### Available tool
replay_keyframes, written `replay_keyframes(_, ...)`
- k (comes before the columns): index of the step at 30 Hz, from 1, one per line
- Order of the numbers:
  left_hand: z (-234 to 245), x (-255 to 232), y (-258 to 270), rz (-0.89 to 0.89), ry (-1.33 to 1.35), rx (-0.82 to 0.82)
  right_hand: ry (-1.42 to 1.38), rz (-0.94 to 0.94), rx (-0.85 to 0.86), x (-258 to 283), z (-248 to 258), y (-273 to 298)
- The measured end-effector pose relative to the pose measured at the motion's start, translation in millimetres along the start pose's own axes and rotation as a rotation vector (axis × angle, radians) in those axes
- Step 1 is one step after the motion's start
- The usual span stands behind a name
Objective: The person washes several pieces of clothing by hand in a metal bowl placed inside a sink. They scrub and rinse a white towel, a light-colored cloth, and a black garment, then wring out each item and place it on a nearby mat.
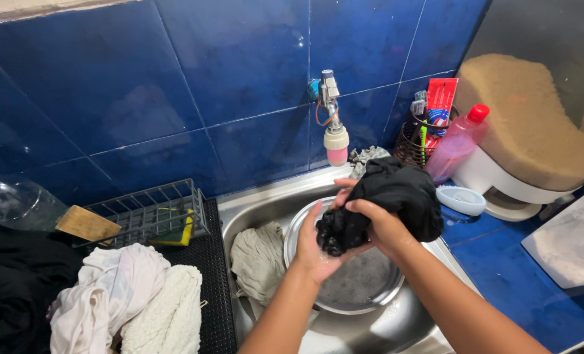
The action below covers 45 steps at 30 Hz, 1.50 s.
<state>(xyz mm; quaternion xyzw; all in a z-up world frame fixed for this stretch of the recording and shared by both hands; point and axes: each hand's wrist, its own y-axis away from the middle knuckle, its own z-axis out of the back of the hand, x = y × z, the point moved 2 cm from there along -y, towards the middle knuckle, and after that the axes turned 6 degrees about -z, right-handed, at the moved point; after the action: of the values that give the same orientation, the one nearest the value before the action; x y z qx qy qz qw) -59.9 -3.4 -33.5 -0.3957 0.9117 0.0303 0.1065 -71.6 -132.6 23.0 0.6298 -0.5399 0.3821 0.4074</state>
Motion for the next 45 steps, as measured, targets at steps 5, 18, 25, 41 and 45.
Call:
replay_keyframes(5, -2.1, -10.3, -3.0, 0.054, -0.805, -0.094, 0.472, 0.186, 0.098, 1.1, 11.2, 4.5)
replay_keyframes(18, 6.4, -1.3, -6.6, -0.052, -1.368, -0.296, 0.523, -0.135, 0.031, -39.6, 20.3, -17.7)
replay_keyframes(25, 26.4, 7.2, -5.2, -0.196, -1.304, -0.376, 0.211, -0.224, -0.208, -68.4, 26.5, -25.8)
replay_keyframes(41, -64.6, -109.5, 234.3, -0.870, -1.782, -1.091, 0.742, -0.256, 0.534, -71.9, -244.6, -25.3)
replay_keyframes(45, -97.3, -120.5, 305.0, -0.940, -2.234, -1.601, 0.782, -0.548, 0.805, -87.2, -315.2, -10.9)
